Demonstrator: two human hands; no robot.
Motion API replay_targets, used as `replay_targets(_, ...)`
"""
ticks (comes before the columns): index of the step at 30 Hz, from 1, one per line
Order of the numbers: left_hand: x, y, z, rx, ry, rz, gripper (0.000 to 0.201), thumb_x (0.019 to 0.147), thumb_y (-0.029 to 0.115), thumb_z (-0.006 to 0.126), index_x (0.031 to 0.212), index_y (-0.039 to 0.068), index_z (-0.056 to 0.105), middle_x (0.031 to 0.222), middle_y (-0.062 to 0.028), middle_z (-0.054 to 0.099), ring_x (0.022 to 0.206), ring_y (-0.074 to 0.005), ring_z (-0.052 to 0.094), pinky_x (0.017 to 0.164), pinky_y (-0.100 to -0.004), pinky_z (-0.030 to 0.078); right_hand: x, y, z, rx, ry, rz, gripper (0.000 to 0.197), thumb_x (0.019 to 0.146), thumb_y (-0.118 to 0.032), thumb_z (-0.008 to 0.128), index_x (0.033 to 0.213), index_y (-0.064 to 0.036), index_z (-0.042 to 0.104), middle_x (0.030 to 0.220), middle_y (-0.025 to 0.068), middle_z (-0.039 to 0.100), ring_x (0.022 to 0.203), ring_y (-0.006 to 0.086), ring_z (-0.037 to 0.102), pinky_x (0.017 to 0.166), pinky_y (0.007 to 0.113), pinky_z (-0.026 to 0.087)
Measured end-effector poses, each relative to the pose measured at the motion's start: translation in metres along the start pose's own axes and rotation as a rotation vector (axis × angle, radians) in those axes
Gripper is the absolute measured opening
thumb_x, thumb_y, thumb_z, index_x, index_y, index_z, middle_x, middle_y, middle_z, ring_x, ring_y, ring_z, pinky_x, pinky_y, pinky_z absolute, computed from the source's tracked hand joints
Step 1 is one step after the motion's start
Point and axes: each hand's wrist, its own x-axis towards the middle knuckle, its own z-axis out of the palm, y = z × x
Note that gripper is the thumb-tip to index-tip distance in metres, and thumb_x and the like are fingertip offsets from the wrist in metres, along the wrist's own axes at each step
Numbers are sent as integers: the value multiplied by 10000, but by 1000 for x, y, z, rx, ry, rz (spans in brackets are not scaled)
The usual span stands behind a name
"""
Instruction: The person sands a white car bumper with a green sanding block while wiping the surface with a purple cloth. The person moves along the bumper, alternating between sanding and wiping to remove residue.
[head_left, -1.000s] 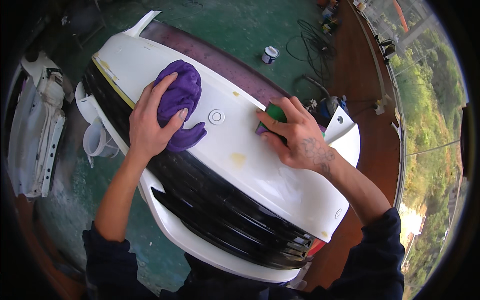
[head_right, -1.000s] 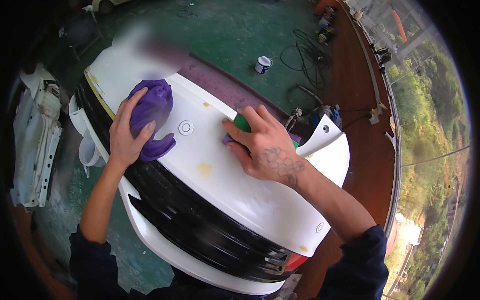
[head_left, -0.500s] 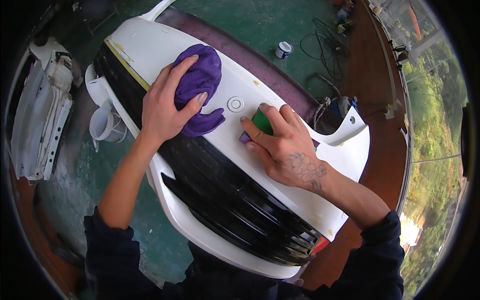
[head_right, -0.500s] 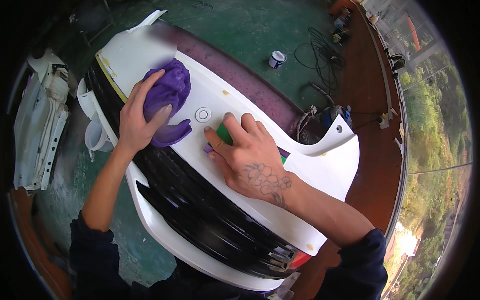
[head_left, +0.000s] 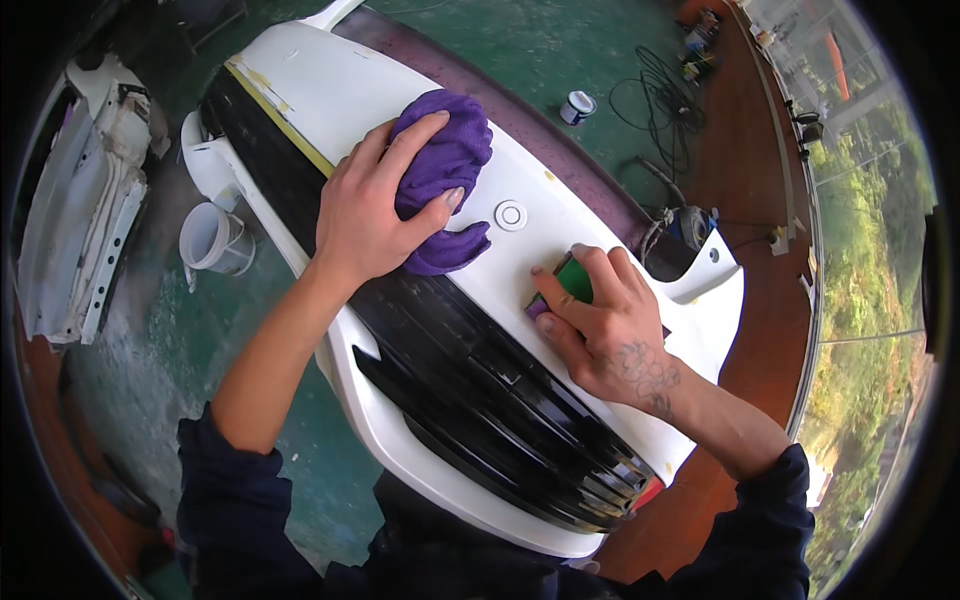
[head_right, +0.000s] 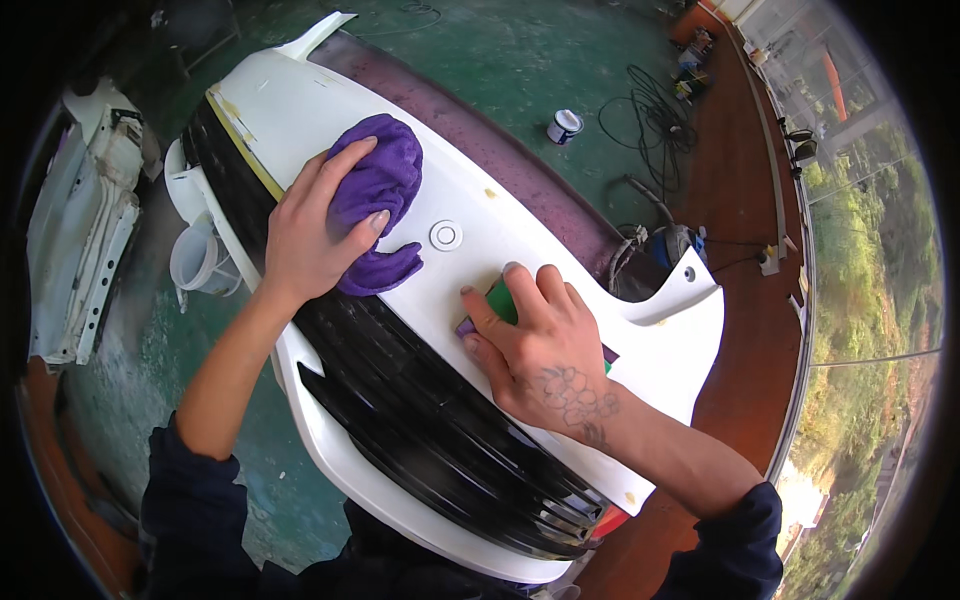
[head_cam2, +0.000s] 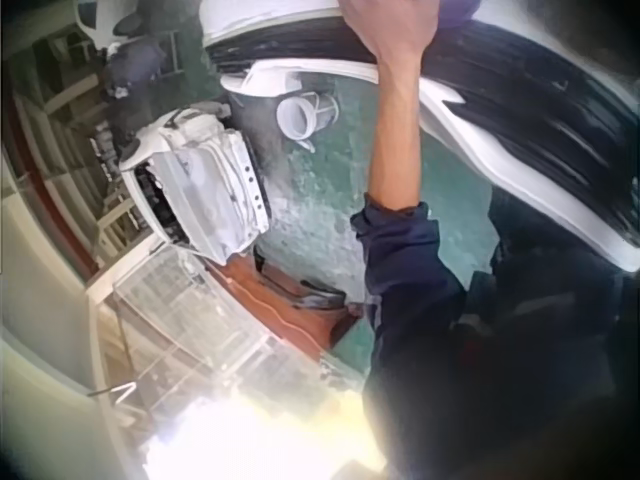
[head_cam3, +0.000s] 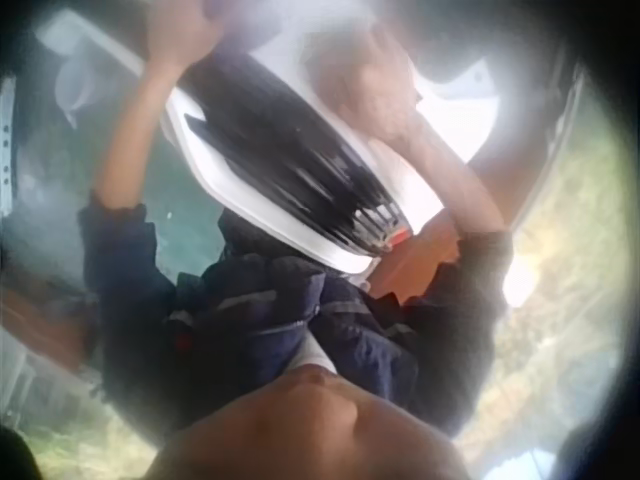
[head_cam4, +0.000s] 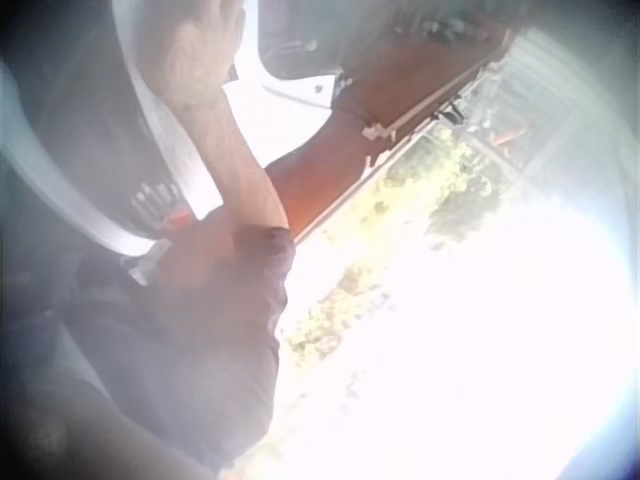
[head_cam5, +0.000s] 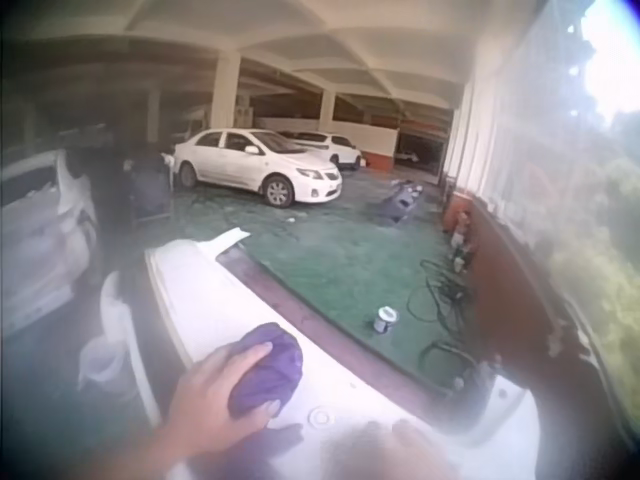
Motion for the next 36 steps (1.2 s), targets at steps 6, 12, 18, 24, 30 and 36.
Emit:
replay_targets(6,-1,3,-4,-22,-36,-51,690,903,326,785,1551,175,603,1397,-199,665,1229,-428,698,1036,-472,577,7,2,2,-42,64,-33,357,927,-200,794,1255,-62,785,1108,133,531,984,319,547,848,448,515)
replay_targets(12,2,1,4,-15,-26,-28,707,900,357,790,1562,202,595,1422,-200,652,1219,-434,694,1034,-481,574,26,9,-4,-152,7,6,394,909,-152,816,1293,-68,792,1210,175,578,1046,341,564,913,451,509)
replay_targets(18,-4,-4,0,19,-18,7,709,916,399,779,1570,206,588,1424,-206,647,1260,-447,667,1059,-504,555,-10,-3,-7,-43,6,-11,371,900,-142,819,1263,-67,804,1236,184,586,1046,345,567,922,471,526)
replay_targets(24,-2,-1,0,-16,-48,-16,717,921,412,764,1581,204,577,1445,-213,629,1261,-452,657,1071,-508,544,39,15,5,-179,123,6,383,902,-180,807,1272,-83,786,1107,148,555,981,345,559,871,458,523)
replay_targets(30,0,-2,-4,-35,-42,-2,717,924,422,760,1583,203,579,1454,-228,624,1274,-460,646,1087,-530,527,14,7,-4,-206,26,-31,414,865,-138,829,1275,-93,795,1237,182,589,1041,359,575,927,463,510)
replay_targets(36,-5,-3,-3,-26,-2,-5,715,912,425,767,1574,221,591,1425,-222,638,1240,-454,662,1054,-540,542,-7,2,-12,-196,-8,-42,460,837,-115,852,1292,-85,790,1321,204,576,1040,357,566,932,479,503)
